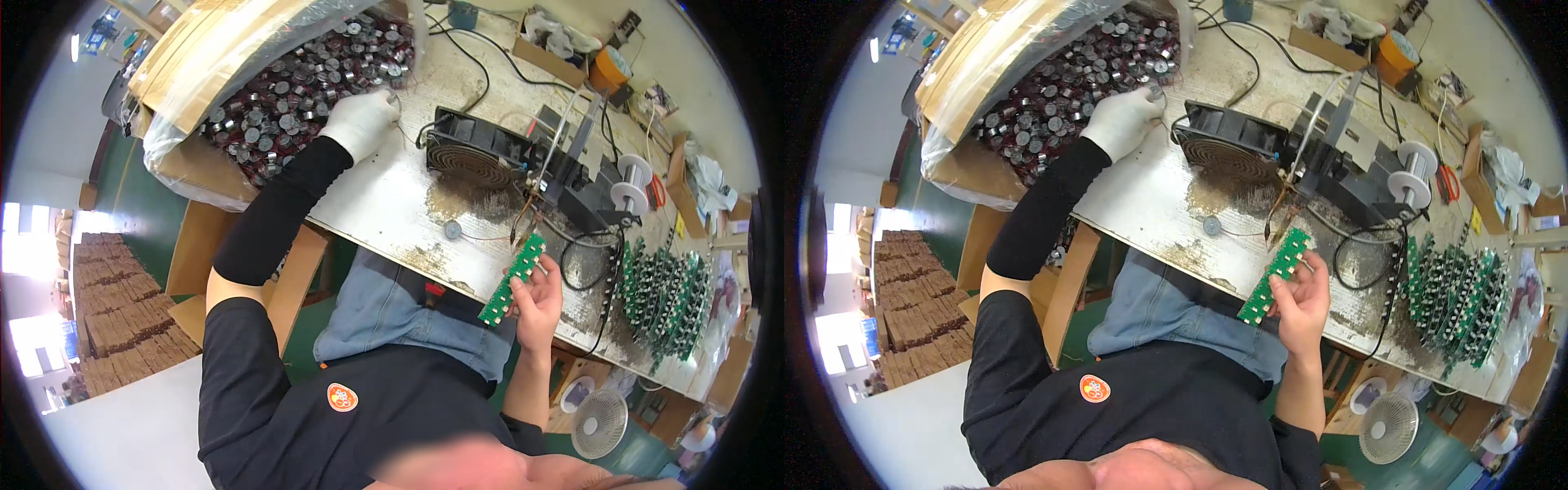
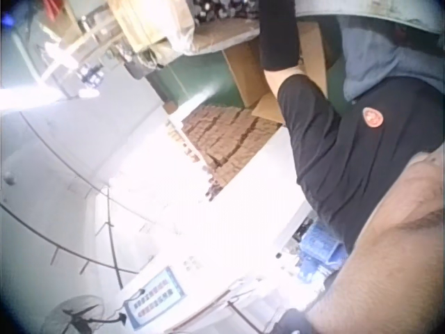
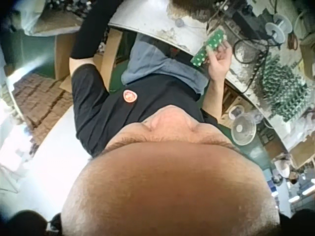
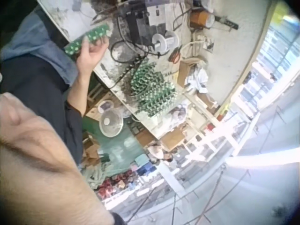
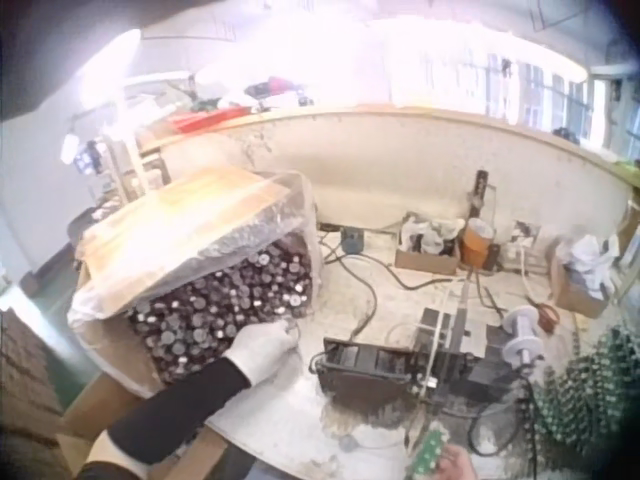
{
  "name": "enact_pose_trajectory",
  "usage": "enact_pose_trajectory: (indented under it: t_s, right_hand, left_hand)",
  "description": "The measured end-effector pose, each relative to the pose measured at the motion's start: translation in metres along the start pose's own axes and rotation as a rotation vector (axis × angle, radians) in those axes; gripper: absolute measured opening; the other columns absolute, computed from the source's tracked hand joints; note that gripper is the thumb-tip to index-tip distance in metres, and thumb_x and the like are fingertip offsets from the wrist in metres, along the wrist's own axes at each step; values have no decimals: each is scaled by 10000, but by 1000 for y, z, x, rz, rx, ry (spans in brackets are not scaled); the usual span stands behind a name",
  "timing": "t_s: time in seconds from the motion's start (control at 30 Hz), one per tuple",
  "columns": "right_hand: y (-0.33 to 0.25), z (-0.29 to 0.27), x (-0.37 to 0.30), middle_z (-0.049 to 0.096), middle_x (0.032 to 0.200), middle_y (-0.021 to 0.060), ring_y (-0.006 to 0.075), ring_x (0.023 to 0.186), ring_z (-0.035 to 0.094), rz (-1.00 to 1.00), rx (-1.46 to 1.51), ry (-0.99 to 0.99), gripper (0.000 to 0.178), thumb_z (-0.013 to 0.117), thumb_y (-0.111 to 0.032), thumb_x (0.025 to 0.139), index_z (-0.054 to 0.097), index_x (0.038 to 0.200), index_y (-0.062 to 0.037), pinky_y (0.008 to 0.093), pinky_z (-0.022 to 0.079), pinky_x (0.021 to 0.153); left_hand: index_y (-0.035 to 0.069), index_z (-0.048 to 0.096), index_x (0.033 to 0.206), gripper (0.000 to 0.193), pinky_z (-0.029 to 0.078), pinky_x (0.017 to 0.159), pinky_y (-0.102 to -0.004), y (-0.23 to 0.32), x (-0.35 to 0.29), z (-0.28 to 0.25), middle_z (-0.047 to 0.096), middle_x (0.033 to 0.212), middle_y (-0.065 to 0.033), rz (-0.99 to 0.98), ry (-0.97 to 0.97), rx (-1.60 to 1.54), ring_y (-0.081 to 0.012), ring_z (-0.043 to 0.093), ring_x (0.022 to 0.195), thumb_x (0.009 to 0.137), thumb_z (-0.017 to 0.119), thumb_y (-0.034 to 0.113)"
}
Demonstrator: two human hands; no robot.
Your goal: The person picks up a circuit board and small round electronic components, then solders the components' wires to the circuit board using a soldering device.
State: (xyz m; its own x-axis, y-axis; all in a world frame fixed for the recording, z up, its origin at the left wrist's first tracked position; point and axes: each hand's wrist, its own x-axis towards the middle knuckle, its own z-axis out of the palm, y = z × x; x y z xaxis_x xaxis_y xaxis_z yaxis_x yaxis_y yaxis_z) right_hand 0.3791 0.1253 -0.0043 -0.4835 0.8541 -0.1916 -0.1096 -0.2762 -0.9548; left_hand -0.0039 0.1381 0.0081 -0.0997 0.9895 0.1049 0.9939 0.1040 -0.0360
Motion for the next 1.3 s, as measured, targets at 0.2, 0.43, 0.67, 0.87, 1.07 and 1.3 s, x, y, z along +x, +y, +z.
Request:
enact_pose_trajectory:
  t_s: [0.2,0.43,0.67,0.87,1.07,1.3]
  right_hand:
    - [5,-3,-1,596,1056,152,77,612,556,-17,-34,8,475,558,30,861,333,1279,7,175,407,421]
    - [3,-2,-2,590,1067,135,74,603,548,-18,-14,9,480,554,29,858,333,1284,9,172,408,420]
    - [1,-2,1,572,1100,144,69,621,537,4,-12,-6,480,590,25,852,341,1261,6,179,435,443]
    - [-1,-4,-3,574,1101,141,67,640,541,5,-14,-18,485,592,31,853,337,1266,5,179,434,448]
    - [-2,-2,-3,572,1109,133,75,658,558,7,12,-6,490,595,59,846,357,1273,17,185,444,463]
    - [-4,4,-2,567,1119,156,106,679,604,19,10,-28,487,600,73,839,389,1277,54,202,473,490]
  left_hand:
    - [20,563,878,143,524,687,-416,5,2,1,556,931,-143,6,-12,-56,-330,621,781,830,568,154]
    - [15,594,912,175,521,678,-411,21,-49,-18,566,1017,-150,-10,13,-139,-323,628,764,799,604,148]
    - [47,621,941,152,499,644,-362,29,-91,-12,626,812,-141,-55,125,-482,-311,632,752,820,637,138]
    - [65,658,1006,188,506,633,-334,45,-94,-19,637,848,-104,62,204,-477,-280,640,742,820,637,85]
    - [68,670,959,163,503,612,-312,79,-99,-25,626,831,-96,59,206,-608,-253,635,710,797,671,82]
    - [-47,657,983,149,463,607,-227,145,-113,-22,647,850,-73,-276,-24,-1334,-93,584,703,850,626,12]
